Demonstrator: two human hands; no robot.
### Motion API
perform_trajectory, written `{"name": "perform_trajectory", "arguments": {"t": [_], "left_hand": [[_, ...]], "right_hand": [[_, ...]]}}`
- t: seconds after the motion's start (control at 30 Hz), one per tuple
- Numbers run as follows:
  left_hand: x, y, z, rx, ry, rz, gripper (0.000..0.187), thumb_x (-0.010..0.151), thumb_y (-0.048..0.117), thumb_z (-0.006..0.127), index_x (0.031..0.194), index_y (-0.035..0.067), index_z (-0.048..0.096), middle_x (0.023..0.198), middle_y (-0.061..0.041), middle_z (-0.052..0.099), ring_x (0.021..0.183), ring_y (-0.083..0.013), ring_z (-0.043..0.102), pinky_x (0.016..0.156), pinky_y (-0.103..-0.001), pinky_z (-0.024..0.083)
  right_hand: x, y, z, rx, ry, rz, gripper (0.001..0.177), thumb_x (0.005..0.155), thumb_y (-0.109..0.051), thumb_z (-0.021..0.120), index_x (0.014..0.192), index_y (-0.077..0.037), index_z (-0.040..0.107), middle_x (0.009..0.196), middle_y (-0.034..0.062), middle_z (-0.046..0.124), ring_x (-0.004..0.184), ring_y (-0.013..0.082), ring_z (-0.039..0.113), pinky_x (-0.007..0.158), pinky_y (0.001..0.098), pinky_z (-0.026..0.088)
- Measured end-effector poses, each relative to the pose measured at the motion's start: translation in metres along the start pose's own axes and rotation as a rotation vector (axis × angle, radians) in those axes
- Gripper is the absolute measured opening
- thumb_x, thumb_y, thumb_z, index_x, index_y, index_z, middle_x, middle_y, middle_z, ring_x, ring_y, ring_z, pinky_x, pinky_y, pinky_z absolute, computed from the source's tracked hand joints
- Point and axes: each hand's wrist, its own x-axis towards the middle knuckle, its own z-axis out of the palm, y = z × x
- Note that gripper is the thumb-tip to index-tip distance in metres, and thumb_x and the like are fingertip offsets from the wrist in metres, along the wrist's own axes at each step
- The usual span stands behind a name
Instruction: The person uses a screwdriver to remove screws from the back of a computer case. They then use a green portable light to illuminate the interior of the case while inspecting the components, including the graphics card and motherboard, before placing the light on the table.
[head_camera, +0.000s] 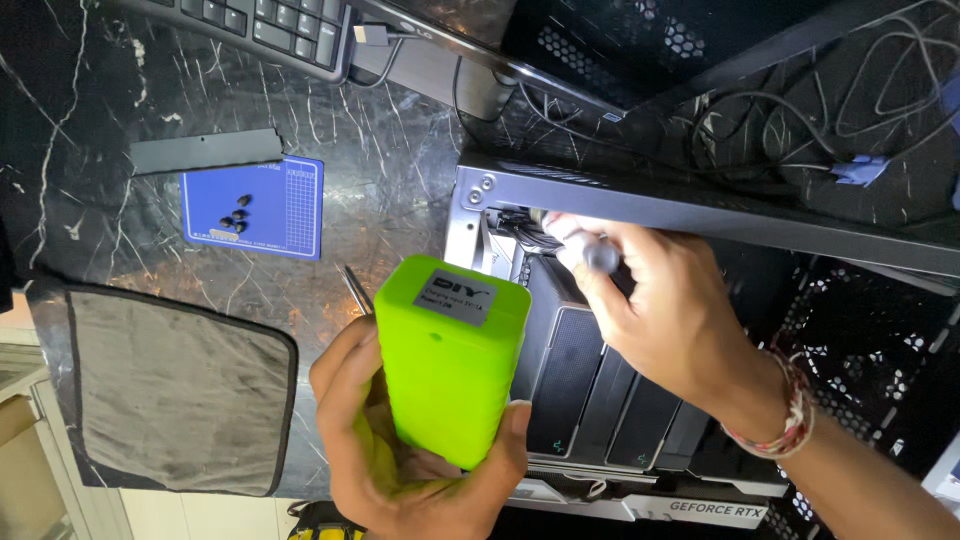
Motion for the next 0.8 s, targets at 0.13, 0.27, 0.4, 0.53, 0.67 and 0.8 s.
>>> {"name": "perform_trajectory", "arguments": {"t": [0.13, 0.27, 0.4, 0.53, 0.67, 0.8], "left_hand": [[0.003, -0.011, -0.003, 0.003, -0.024, 0.089, 0.089, 0.067, 0.021, 0.092, 0.143, -0.001, 0.052, 0.142, -0.026, 0.06, 0.139, -0.0351, 0.06, 0.127, -0.041, 0.048], [0.005, -0.017, -0.008, 0.004, -0.064, 0.17, 0.088, 0.069, 0.025, 0.09, 0.142, -0.004, 0.051, 0.138, -0.026, 0.06, 0.135, -0.0362, 0.061, 0.127, -0.044, 0.048], [0.006, -0.016, -0.012, 0.05, -0.087, 0.171, 0.086, 0.074, 0.032, 0.087, 0.143, -0.003, 0.05, 0.139, -0.024, 0.06, 0.137, -0.0367, 0.06, 0.128, -0.046, 0.048], [0.01, -0.014, -0.011, 0.036, -0.083, 0.163, 0.085, 0.073, 0.031, 0.087, 0.142, -0.002, 0.051, 0.138, -0.024, 0.06, 0.136, -0.0369, 0.06, 0.128, -0.046, 0.047], [0.012, -0.013, -0.01, 0.016, -0.102, 0.154, 0.084, 0.072, 0.029, 0.087, 0.14, -0.004, 0.051, 0.136, -0.023, 0.06, 0.133, -0.0363, 0.059, 0.129, -0.048, 0.046], [0.011, -0.013, -0.011, 0.01, -0.117, 0.15, 0.085, 0.069, 0.025, 0.09, 0.139, -0.003, 0.052, 0.135, -0.026, 0.06, 0.13, -0.0351, 0.06, 0.121, -0.043, 0.048]], "right_hand": [[-0.002, 0.022, 0.003, -0.116, -0.198, 0.147, 0.017, 0.105, -0.01, 0.055, 0.115, 0.001, 0.065, 0.088, 0.0152, 0.078, 0.067, 0.0346, 0.073, 0.072, 0.048, 0.055], [0.015, 0.013, -0.009, -0.057, -0.413, 0.114, 0.047, 0.103, 0.007, 0.045, 0.146, -0.009, 0.056, 0.064, 0.0074, 0.065, 0.041, 0.0157, 0.055, 0.037, 0.0294, 0.046], [0.007, 0.035, -0.008, -0.169, -0.478, 0.094, 0.028, 0.102, 0.002, 0.048, 0.127, -0.006, 0.058, 0.06, 0.004, 0.061, 0.041, 0.0163, 0.054, 0.039, 0.0382, 0.043], [0.005, 0.046, -0.007, -0.23, -0.498, 0.033, 0.024, 0.105, 0.003, 0.05, 0.127, -0.004, 0.058, 0.059, -0.0003, 0.055, 0.039, 0.0098, 0.045, 0.033, 0.029, 0.042], [0.008, 0.04, -0.011, -0.203, -0.474, 0.009, 0.032, 0.105, -0.032, 0.07, 0.122, -0.008, 0.06, 0.062, -0.0034, 0.053, 0.04, 0.0073, 0.04, 0.032, 0.0298, 0.038], [0.003, 0.054, -0.009, -0.198, -0.438, 0.018, 0.023, 0.11, -0.03, 0.063, 0.105, -0.008, 0.059, 0.054, -0.0036, 0.046, 0.038, 0.0098, 0.034, 0.032, 0.0323, 0.028]]}}
